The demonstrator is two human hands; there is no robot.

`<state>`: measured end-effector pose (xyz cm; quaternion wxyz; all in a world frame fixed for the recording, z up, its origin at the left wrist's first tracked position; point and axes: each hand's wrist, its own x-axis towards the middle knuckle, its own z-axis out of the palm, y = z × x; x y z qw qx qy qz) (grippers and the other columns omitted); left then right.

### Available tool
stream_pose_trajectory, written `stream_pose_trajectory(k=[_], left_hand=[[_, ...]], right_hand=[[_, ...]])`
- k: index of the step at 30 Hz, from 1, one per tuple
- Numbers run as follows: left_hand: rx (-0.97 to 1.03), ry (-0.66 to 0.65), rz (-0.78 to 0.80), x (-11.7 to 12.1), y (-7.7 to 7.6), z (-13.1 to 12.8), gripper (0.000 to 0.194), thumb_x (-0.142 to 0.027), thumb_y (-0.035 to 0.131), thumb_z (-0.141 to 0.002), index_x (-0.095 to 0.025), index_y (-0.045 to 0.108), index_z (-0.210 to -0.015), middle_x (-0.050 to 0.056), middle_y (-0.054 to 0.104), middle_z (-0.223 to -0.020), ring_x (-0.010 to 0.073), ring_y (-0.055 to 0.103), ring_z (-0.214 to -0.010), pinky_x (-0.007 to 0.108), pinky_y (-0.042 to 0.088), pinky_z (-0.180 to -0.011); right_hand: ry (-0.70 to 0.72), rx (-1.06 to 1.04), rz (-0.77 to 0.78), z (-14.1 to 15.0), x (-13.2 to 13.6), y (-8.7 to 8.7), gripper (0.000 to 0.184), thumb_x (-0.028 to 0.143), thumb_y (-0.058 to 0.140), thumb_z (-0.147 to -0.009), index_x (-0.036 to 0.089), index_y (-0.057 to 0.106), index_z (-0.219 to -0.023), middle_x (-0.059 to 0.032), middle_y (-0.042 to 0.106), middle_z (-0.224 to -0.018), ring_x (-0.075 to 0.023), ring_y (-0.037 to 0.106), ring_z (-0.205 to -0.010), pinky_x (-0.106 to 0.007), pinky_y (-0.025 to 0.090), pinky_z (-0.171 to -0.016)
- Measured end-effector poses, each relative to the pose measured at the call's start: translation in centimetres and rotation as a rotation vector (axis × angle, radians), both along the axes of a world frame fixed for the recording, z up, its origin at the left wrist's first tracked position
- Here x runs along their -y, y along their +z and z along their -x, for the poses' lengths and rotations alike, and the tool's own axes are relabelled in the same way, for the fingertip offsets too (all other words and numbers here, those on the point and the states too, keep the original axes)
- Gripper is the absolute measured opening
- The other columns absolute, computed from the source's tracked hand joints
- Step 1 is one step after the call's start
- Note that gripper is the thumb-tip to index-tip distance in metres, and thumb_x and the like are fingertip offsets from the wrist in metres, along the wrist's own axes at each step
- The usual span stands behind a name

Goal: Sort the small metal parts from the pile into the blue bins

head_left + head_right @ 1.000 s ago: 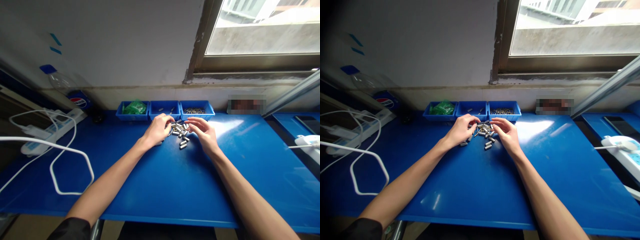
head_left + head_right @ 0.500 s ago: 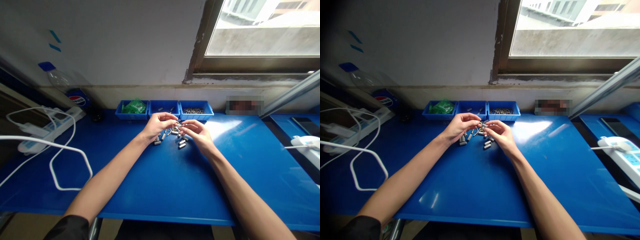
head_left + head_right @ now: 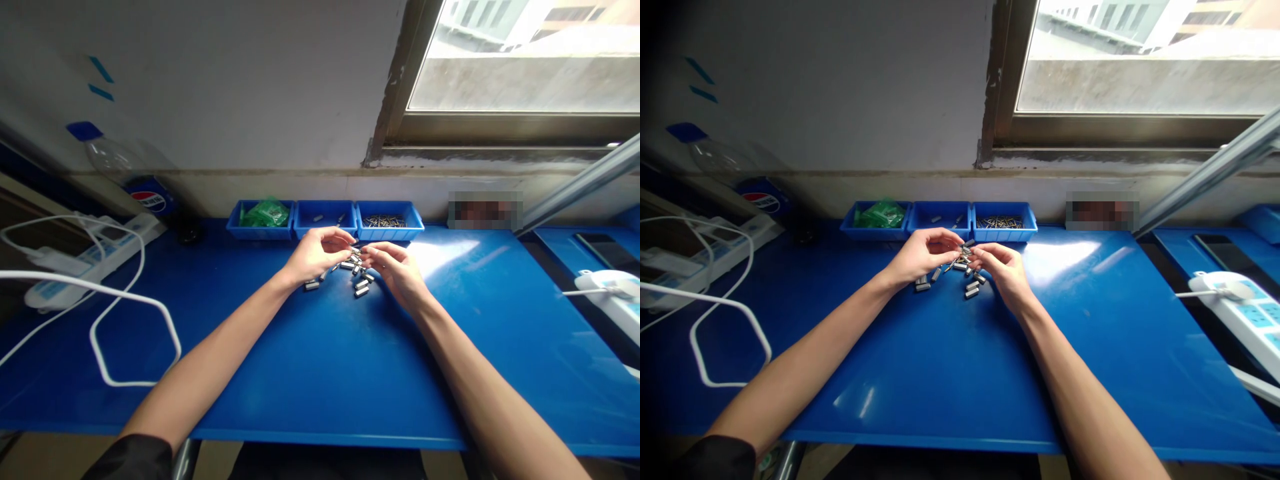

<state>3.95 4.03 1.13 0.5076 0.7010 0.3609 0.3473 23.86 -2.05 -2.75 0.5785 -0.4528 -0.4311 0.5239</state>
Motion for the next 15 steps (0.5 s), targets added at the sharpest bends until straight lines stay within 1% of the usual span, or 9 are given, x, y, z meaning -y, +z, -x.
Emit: stream_pose_trajectory(k=[2,4,6,7,8,10,12,15], left_hand=[[-0.163,0.058,-0.149,-0.1,0.0,0.4,0.016,-0.023,0.073,-0.082,-0.016,0.076,-0.096,0.007,0.079,-0.096,0.0204,0.075,-0.087,0.031,0.061,-0.082],[-0.389,0.104,-0.303,-0.2,-0.1,0.9,0.013,-0.022,0.071,-0.083,-0.018,0.076,-0.094,0.006,0.078,-0.092,0.0210,0.073,-0.084,0.032,0.059,-0.081],[-0.588,0.106,-0.406,-0.3,-0.4,1.3,0.018,-0.021,0.072,-0.080,-0.020,0.075,-0.098,0.006,0.076,-0.093,0.0230,0.072,-0.086,0.033,0.058,-0.081],[-0.654,0.095,-0.436,-0.2,-0.6,1.4,0.021,-0.020,0.073,-0.079,-0.020,0.074,-0.101,0.007,0.075,-0.094,0.0239,0.071,-0.088,0.033,0.057,-0.081],[-0.699,0.085,-0.456,-0.2,-0.8,1.4,0.024,-0.019,0.072,-0.079,-0.020,0.074,-0.103,0.007,0.074,-0.096,0.0243,0.070,-0.089,0.033,0.057,-0.081],[-0.737,0.068,-0.479,-0.1,-1.2,1.2,0.025,-0.016,0.069,-0.081,-0.020,0.072,-0.106,0.009,0.072,-0.099,0.0237,0.069,-0.087,0.033,0.057,-0.081],[-0.741,0.072,-0.482,0.1,-1.6,0.9,0.028,-0.012,0.065,-0.082,-0.020,0.071,-0.108,0.009,0.071,-0.104,0.0219,0.069,-0.084,0.032,0.056,-0.079],[-0.728,0.103,-0.481,0.2,-1.9,0.6,0.036,-0.005,0.059,-0.080,-0.021,0.070,-0.110,0.008,0.070,-0.108,0.0195,0.069,-0.079,0.030,0.056,-0.074]], right_hand=[[-0.038,0.045,-0.039,-0.2,0.0,-0.1,0.023,0.044,0.083,-0.084,0.025,0.081,-0.096,-0.0037,0.080,-0.090,-0.0212,0.075,-0.082,-0.041,0.061,-0.090],[-0.087,0.096,-0.106,-0.5,0.0,0.1,0.027,0.043,0.080,-0.087,0.028,0.079,-0.109,-0.0050,0.081,-0.110,-0.0239,0.076,-0.097,-0.044,0.059,-0.098],[-0.107,0.131,-0.162,-0.7,0.0,0.2,0.038,0.041,0.080,-0.088,0.032,0.075,-0.124,-0.0051,0.073,-0.136,-0.0261,0.073,-0.115,-0.046,0.056,-0.105],[-0.103,0.147,-0.174,-0.8,0.0,0.3,0.044,0.039,0.080,-0.087,0.034,0.072,-0.130,-0.0045,0.068,-0.144,-0.0267,0.070,-0.121,-0.046,0.055,-0.107],[-0.099,0.160,-0.177,-0.9,-0.1,0.3,0.047,0.039,0.081,-0.087,0.035,0.070,-0.133,-0.0040,0.065,-0.149,-0.0268,0.069,-0.124,-0.046,0.055,-0.108],[-0.099,0.183,-0.169,-1.0,-0.2,0.1,0.048,0.038,0.080,-0.087,0.035,0.070,-0.133,-0.0040,0.065,-0.148,-0.0268,0.069,-0.123,-0.046,0.055,-0.107],[-0.103,0.200,-0.154,-1.0,-0.2,-0.1,0.045,0.040,0.080,-0.087,0.033,0.071,-0.130,-0.0049,0.069,-0.142,-0.0269,0.070,-0.119,-0.046,0.057,-0.104],[-0.100,0.211,-0.138,-0.9,-0.2,-0.3,0.042,0.042,0.080,-0.087,0.029,0.073,-0.126,-0.0058,0.075,-0.130,-0.0265,0.073,-0.111,-0.044,0.059,-0.097]])
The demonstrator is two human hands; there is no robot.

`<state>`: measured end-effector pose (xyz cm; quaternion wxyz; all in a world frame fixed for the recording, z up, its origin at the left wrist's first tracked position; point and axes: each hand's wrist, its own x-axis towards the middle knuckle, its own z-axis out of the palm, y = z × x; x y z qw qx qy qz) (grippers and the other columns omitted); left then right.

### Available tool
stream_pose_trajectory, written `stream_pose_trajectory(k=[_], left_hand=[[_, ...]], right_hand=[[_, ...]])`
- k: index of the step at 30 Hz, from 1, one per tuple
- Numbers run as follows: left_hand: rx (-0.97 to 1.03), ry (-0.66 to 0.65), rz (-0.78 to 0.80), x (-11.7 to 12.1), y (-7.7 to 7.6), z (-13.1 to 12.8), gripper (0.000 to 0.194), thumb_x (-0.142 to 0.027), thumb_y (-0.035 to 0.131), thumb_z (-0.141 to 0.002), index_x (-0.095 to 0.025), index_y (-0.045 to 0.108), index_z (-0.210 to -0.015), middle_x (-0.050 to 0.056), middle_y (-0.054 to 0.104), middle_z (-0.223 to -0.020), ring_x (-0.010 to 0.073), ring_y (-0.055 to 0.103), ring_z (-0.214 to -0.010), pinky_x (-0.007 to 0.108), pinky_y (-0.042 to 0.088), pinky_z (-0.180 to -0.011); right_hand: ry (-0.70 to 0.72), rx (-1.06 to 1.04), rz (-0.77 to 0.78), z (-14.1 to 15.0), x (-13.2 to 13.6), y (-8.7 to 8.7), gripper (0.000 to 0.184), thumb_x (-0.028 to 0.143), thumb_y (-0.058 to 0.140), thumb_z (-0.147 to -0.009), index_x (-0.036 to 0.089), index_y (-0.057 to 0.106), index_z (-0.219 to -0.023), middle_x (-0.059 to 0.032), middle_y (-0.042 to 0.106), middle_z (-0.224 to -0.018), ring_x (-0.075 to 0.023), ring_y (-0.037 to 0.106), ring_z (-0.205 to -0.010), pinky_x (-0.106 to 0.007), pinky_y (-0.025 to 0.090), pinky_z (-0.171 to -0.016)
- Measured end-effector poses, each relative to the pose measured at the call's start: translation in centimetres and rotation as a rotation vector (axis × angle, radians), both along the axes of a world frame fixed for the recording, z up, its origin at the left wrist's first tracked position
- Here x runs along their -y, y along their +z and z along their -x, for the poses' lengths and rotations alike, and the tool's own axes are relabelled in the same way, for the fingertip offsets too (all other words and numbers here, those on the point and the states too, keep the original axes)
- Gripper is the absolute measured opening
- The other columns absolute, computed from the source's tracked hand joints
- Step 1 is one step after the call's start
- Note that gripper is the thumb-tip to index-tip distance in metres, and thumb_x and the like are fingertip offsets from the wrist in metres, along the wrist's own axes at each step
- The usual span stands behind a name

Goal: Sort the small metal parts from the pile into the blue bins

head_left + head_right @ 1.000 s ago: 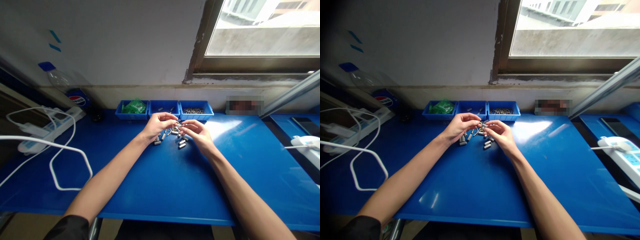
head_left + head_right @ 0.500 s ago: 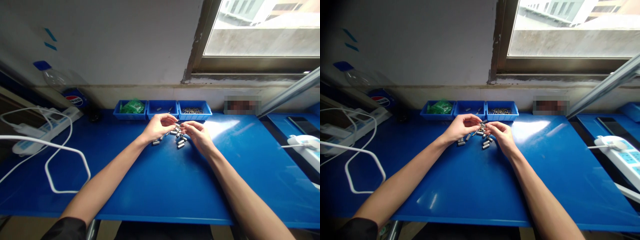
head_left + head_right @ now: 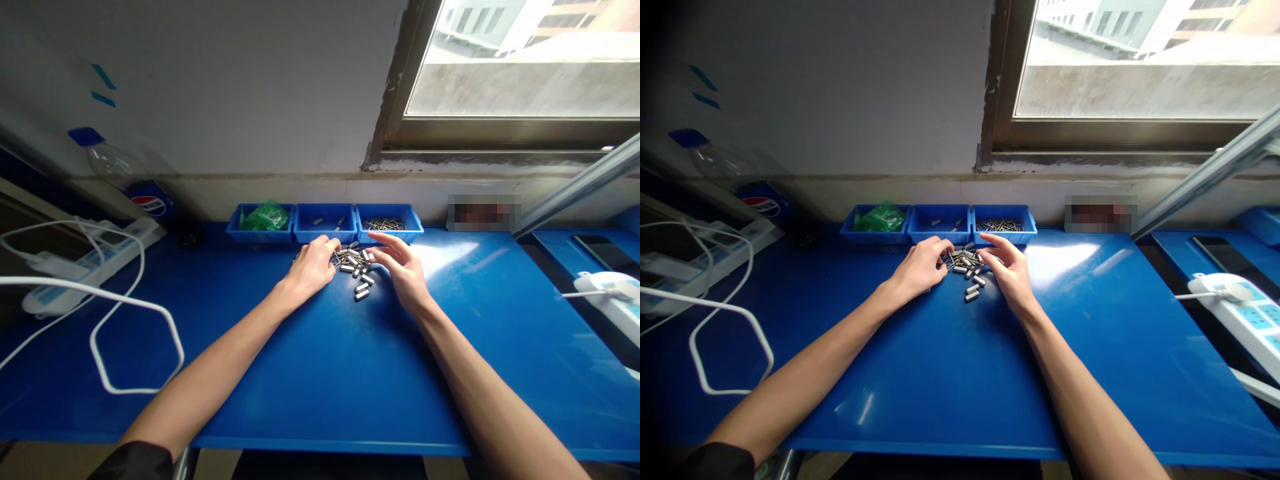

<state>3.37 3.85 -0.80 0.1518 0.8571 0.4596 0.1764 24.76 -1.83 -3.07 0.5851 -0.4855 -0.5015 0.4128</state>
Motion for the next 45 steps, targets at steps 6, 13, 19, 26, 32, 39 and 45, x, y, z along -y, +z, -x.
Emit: stream_pose_trajectory(k=[6,13,19,26,32,39,45], left_hand=[[0.200,-0.002,0.000,-0.3,0.7,-0.1,0.043,-0.002,0.059,-0.078,-0.018,0.072,-0.115,0.006,0.076,-0.099,0.0194,0.071,-0.083,0.029,0.058,-0.080],[0.582,0.014,0.155,-0.5,2.4,0.0,0.029,-0.009,0.068,-0.083,-0.017,0.074,-0.110,0.005,0.078,-0.093,0.0180,0.076,-0.087,0.027,0.062,-0.080],[0.878,-0.012,0.423,-0.3,2.8,-0.4,0.037,-0.025,0.083,-0.079,-0.014,0.070,-0.111,0.008,0.077,-0.094,0.0198,0.079,-0.079,0.032,0.066,-0.077],[0.825,-0.025,0.404,-0.3,1.9,-0.7,0.024,-0.024,0.079,-0.082,-0.013,0.073,-0.102,0.008,0.077,-0.093,0.0183,0.078,-0.077,0.030,0.066,-0.074],[0.761,-0.059,0.376,0.1,2.0,-1.0,0.020,-0.025,0.078,-0.083,-0.014,0.074,-0.099,0.008,0.078,-0.092,0.0194,0.077,-0.082,0.030,0.065,-0.077],[0.195,-0.063,0.090,-0.4,1.3,0.1,0.015,-0.021,0.064,-0.093,-0.018,0.077,-0.098,0.007,0.077,-0.094,0.0212,0.073,-0.085,0.032,0.058,-0.079],[-0.088,-0.057,0.006,-0.5,0.4,0.3,0.019,-0.012,0.059,-0.090,-0.019,0.075,-0.098,0.008,0.074,-0.098,0.0229,0.070,-0.089,0.033,0.055,-0.082]], right_hand=[[0.010,-0.016,0.000,0.3,0.2,0.4,0.033,0.041,0.080,-0.087,0.030,0.076,-0.118,-0.0049,0.077,-0.124,-0.0251,0.074,-0.101,-0.041,0.059,-0.088],[0.046,-0.049,0.027,0.4,0.3,0.8,0.029,0.041,0.080,-0.088,0.028,0.076,-0.113,-0.0042,0.080,-0.108,-0.0212,0.074,-0.088,-0.036,0.059,-0.080],[0.130,-0.079,0.082,0.8,0.7,1.1,0.036,0.043,0.085,-0.083,0.028,0.076,-0.114,-0.0028,0.081,-0.096,-0.0194,0.073,-0.082,-0.036,0.059,-0.081],[0.212,-0.158,0.109,0.9,0.7,0.7,0.035,0.041,0.089,-0.080,0.028,0.079,-0.111,-0.0027,0.082,-0.094,-0.0195,0.074,-0.079,-0.037,0.060,-0.081],[0.205,-0.182,0.131,1.0,0.7,0.4,0.026,0.039,0.089,-0.080,0.026,0.083,-0.103,-0.0036,0.082,-0.099,-0.0197,0.074,-0.083,-0.037,0.060,-0.084],[0.033,-0.096,0.019,0.4,0.3,0.4,0.024,0.040,0.081,-0.088,0.029,0.082,-0.109,-0.0039,0.081,-0.105,-0.0203,0.072,-0.086,-0.037,0.057,-0.082],[-0.001,-0.051,-0.017,0.2,0.3,0.7,0.051,0.038,0.081,-0.086,0.035,0.069,-0.135,-0.0055,0.067,-0.145,-0.0253,0.071,-0.106,-0.042,0.059,-0.089]])
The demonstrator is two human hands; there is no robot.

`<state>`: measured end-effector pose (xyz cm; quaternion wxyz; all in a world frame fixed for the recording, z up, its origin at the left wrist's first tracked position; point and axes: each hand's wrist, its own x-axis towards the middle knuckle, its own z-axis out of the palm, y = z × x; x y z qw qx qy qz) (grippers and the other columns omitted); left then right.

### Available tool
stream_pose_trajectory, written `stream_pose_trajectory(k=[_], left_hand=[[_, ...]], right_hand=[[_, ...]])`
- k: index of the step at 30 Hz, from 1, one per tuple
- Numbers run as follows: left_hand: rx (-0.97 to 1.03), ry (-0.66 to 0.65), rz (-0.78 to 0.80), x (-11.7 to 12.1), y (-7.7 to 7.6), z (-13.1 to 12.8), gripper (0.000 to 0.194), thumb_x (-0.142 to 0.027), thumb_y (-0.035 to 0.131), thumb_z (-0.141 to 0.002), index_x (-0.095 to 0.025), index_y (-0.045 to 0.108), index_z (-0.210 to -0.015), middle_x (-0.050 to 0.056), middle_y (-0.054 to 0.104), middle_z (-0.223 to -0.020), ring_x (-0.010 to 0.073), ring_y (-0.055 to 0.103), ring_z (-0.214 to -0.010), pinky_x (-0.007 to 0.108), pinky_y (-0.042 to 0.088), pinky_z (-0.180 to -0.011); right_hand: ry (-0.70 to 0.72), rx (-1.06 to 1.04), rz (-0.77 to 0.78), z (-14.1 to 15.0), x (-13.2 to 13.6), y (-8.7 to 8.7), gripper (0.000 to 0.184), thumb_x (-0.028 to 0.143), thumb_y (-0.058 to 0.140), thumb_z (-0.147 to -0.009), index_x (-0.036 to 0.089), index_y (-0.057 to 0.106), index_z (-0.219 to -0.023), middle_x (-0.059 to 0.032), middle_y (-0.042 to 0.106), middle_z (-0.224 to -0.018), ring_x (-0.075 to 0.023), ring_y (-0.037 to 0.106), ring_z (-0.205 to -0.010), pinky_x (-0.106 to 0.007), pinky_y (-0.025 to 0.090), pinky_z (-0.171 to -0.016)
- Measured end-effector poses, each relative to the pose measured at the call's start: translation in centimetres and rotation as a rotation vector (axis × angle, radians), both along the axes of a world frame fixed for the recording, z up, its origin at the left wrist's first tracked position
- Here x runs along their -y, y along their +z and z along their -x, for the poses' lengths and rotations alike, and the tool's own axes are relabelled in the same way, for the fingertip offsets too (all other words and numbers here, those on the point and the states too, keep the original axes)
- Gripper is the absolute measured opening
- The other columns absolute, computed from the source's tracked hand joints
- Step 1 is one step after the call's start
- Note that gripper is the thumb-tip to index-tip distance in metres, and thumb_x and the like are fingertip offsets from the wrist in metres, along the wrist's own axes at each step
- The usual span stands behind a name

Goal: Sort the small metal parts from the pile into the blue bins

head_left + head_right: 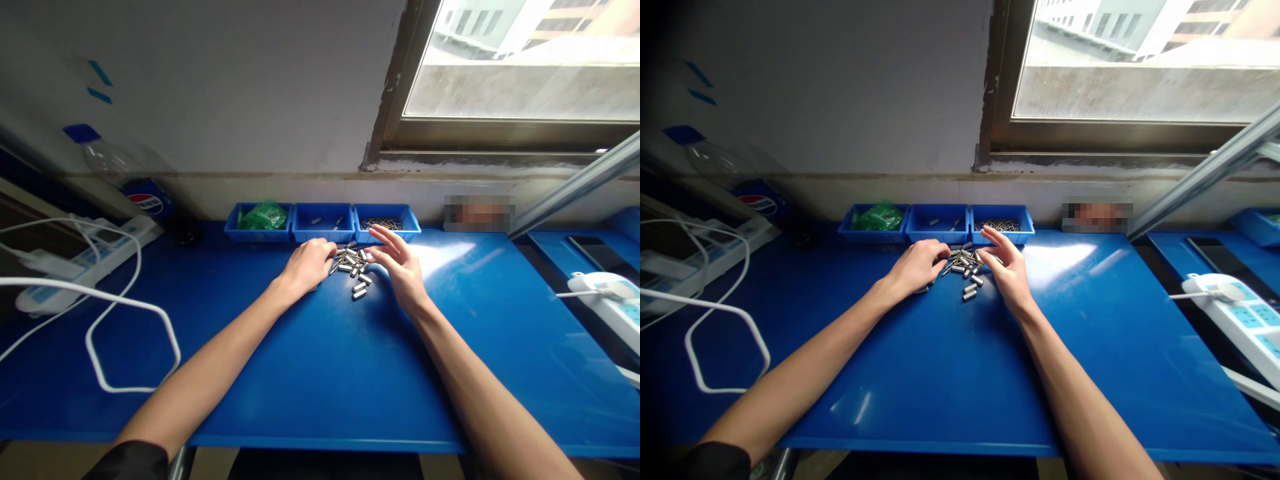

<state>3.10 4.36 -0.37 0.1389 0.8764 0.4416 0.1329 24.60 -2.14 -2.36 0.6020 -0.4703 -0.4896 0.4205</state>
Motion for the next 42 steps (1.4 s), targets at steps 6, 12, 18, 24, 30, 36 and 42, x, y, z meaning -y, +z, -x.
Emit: stream_pose_trajectory(k=[6,12,18,24,30,36,42], left_hand=[[0.036,-0.012,-0.015,-0.1,-0.3,-0.1,0.024,-0.007,0.056,-0.086,-0.019,0.071,-0.101,0.008,0.072,-0.090,0.0226,0.067,-0.082,0.032,0.055,-0.077],[0.260,-0.047,-0.008,-0.6,0.2,0.2,0.024,-0.007,0.060,-0.084,-0.019,0.068,-0.102,0.005,0.073,-0.089,0.0217,0.070,-0.085,0.033,0.055,-0.079],[0.567,-0.115,0.112,-0.5,1.6,0.2,0.014,-0.014,0.069,-0.084,-0.017,0.070,-0.097,0.002,0.075,-0.086,0.0172,0.071,-0.077,0.029,0.058,-0.076],[0.617,-0.163,0.021,0.2,2.1,-0.2,0.020,-0.012,0.072,-0.081,-0.017,0.073,-0.101,0.003,0.073,-0.092,0.0155,0.071,-0.078,0.027,0.059,-0.077],[0.588,-0.214,-0.045,0.4,2.2,-0.2,0.014,-0.010,0.069,-0.084,-0.016,0.073,-0.096,0.005,0.072,-0.095,0.0145,0.070,-0.079,0.026,0.058,-0.076],[0.551,-0.219,-0.047,0.3,1.9,-0.3,0.011,-0.015,0.069,-0.087,-0.017,0.073,-0.098,0.006,0.073,-0.100,0.0154,0.070,-0.081,0.027,0.058,-0.078],[0.204,-0.114,-0.067,-0.5,0.3,0.2,0.029,-0.019,0.064,-0.094,-0.019,0.073,-0.121,0.011,0.077,-0.112,0.0256,0.069,-0.105,0.038,0.056,-0.095]], right_hand=[[0.040,0.031,0.022,0.4,0.1,0.0,0.042,0.042,0.080,-0.086,0.035,0.071,-0.126,-0.0043,0.070,-0.137,-0.0248,0.072,-0.101,-0.041,0.061,-0.085],[0.047,0.020,0.035,0.3,0.1,0.1,0.035,0.044,0.078,-0.088,0.031,0.073,-0.120,-0.0052,0.074,-0.129,-0.0227,0.073,-0.093,-0.039,0.060,-0.081],[0.065,0.004,0.078,0.6,0.2,0.1,0.033,0.044,0.082,-0.086,0.028,0.075,-0.114,-0.0037,0.081,-0.101,-0.0197,0.073,-0.083,-0.037,0.059,-0.081],[0.146,-0.008,0.125,0.8,0.3,0.1,0.041,0.046,0.086,-0.082,0.026,0.077,-0.116,-0.0038,0.081,-0.096,-0.0204,0.073,-0.079,-0.035,0.058,-0.074],[0.178,-0.028,0.156,0.7,0.2,0.0,0.034,0.045,0.087,-0.081,0.025,0.081,-0.108,-0.0044,0.082,-0.103,-0.0193,0.072,-0.080,-0.033,0.058,-0.074],[0.171,-0.024,0.170,0.8,0.1,-0.3,0.035,0.047,0.087,-0.080,0.025,0.082,-0.106,-0.0043,0.082,-0.099,-0.0204,0.072,-0.078,-0.035,0.059,-0.073],[0.013,0.018,0.083,0.3,0.0,-0.4,0.034,0.046,0.084,-0.084,0.027,0.080,-0.111,-0.0060,0.081,-0.110,-0.0241,0.074,-0.093,-0.038,0.060,-0.081]])
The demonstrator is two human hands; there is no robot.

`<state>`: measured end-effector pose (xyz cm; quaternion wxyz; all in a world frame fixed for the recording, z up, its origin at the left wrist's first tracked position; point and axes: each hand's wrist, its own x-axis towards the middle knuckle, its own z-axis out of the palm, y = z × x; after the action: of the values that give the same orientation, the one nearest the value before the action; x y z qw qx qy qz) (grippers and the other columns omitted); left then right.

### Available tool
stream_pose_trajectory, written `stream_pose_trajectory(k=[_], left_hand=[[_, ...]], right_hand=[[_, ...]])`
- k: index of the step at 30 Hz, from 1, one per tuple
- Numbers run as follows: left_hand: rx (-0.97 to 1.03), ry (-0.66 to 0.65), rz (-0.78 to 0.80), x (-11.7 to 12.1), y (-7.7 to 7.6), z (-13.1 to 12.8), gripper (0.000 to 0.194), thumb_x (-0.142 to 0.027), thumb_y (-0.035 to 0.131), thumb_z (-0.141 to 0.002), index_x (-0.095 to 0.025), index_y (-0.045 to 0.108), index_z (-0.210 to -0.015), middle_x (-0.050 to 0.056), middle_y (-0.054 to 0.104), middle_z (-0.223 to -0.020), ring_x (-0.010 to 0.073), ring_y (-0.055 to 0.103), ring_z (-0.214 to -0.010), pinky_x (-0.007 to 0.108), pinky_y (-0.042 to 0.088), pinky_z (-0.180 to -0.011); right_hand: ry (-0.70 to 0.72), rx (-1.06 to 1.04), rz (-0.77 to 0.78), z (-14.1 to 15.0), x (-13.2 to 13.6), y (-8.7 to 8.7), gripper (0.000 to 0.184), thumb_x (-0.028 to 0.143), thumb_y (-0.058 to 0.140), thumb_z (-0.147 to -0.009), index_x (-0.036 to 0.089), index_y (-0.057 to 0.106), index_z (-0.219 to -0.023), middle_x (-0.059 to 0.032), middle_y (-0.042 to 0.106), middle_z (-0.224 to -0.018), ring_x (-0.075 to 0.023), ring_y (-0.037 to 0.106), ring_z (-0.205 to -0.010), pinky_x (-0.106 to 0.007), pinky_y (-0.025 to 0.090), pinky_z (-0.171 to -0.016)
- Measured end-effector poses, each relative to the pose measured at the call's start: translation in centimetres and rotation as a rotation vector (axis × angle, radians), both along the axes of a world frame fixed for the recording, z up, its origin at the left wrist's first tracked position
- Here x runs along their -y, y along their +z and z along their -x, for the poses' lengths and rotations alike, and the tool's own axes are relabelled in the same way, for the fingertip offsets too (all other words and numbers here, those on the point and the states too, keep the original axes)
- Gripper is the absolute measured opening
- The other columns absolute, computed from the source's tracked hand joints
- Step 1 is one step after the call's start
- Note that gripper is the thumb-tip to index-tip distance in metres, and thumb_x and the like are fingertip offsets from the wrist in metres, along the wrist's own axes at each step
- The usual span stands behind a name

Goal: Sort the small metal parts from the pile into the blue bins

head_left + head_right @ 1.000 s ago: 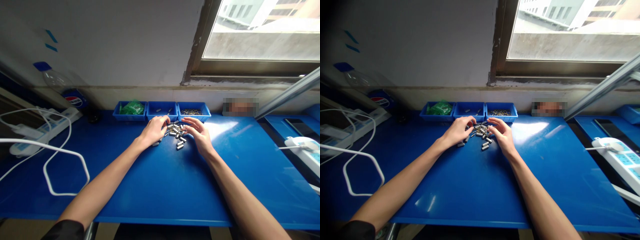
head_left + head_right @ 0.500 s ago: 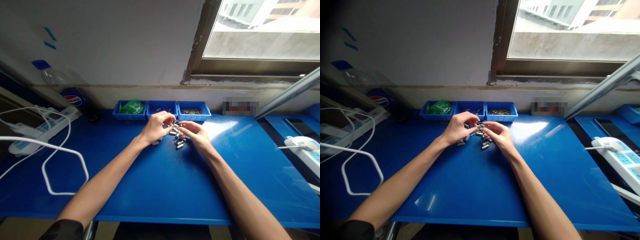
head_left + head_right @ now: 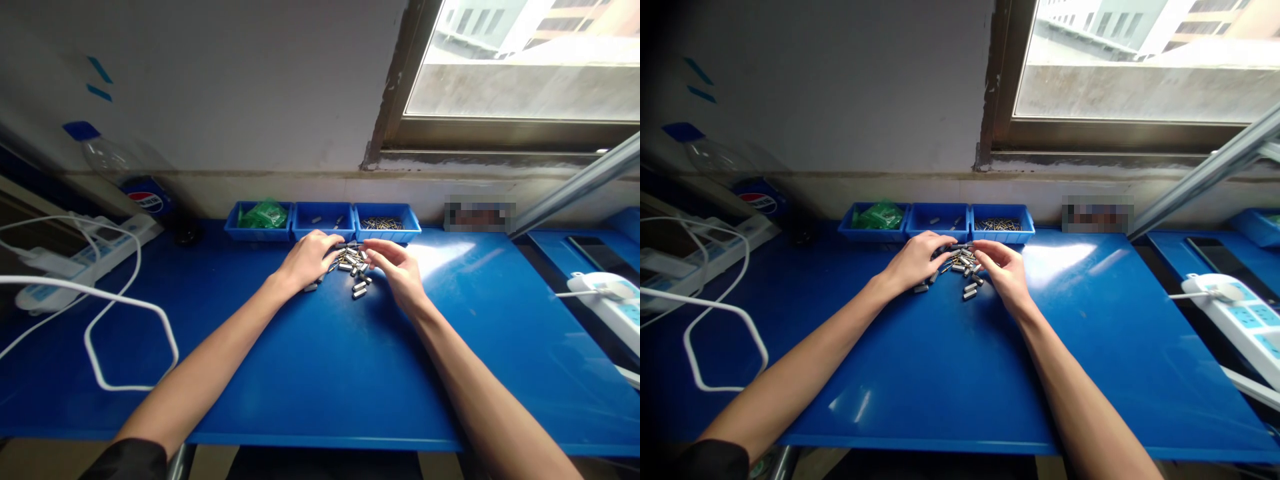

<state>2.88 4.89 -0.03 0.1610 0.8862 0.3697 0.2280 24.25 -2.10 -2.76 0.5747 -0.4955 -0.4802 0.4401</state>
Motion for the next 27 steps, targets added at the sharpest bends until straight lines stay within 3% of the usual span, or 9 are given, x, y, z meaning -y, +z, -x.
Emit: stream_pose_trajectory(k=[3,6,15,22,27], left_hand=[[-0.134,-0.015,-0.013,-0.2,-0.6,0.2,0.036,-0.012,0.053,-0.097,-0.020,0.074,-0.125,0.010,0.078,-0.111,0.0255,0.065,-0.103,0.038,0.055,-0.093],[-0.188,-0.016,-0.059,-0.3,-1.0,0.2,0.039,-0.008,0.050,-0.096,-0.022,0.077,-0.120,0.009,0.079,-0.105,0.0254,0.063,-0.101,0.036,0.055,-0.090],[-0.226,0.097,-0.146,-0.2,-1.5,-0.1,0.027,-0.004,0.055,-0.088,-0.019,0.077,-0.093,0.011,0.075,-0.089,0.0273,0.063,-0.095,0.036,0.054,-0.081],[-0.210,0.129,-0.096,0.2,-1.1,-0.5,0.018,-0.009,0.058,-0.092,-0.018,0.073,-0.095,0.012,0.074,-0.088,0.0306,0.061,-0.095,0.039,0.054,-0.082],[-0.186,0.155,-0.118,0.1,-1.6,-0.6,0.021,-0.009,0.056,-0.093,-0.019,0.073,-0.101,0.010,0.074,-0.090,0.0277,0.062,-0.098,0.035,0.055,-0.082]], right_hand=[[-0.047,0.043,-0.073,-0.4,-0.1,0.1,0.046,0.045,0.080,-0.086,0.032,0.072,-0.130,-0.0069,0.072,-0.137,-0.0266,0.071,-0.109,-0.042,0.061,-0.089],[-0.050,0.050,-0.086,-0.5,-0.1,0.2,0.056,0.045,0.080,-0.086,0.034,0.065,-0.139,-0.0072,0.063,-0.149,-0.0258,0.070,-0.107,-0.044,0.061,-0.091],[-0.003,0.002,-0.042,0.0,0.1,0.3,0.046,0.042,0.081,-0.085,0.033,0.068,-0.128,-0.0059,0.069,-0.139,-0.0243,0.070,-0.100,-0.038,0.060,-0.079],[0.005,-0.017,-0.028,0.0,0.2,0.5,0.041,0.040,0.079,-0.086,0.034,0.070,-0.125,-0.0039,0.070,-0.137,-0.0217,0.070,-0.095,-0.037,0.059,-0.079],[0.022,-0.024,-0.033,0.0,0.2,0.4,0.038,0.040,0.079,-0.087,0.033,0.071,-0.123,-0.0036,0.071,-0.135,-0.0212,0.071,-0.094,-0.035,0.058,-0.078]])
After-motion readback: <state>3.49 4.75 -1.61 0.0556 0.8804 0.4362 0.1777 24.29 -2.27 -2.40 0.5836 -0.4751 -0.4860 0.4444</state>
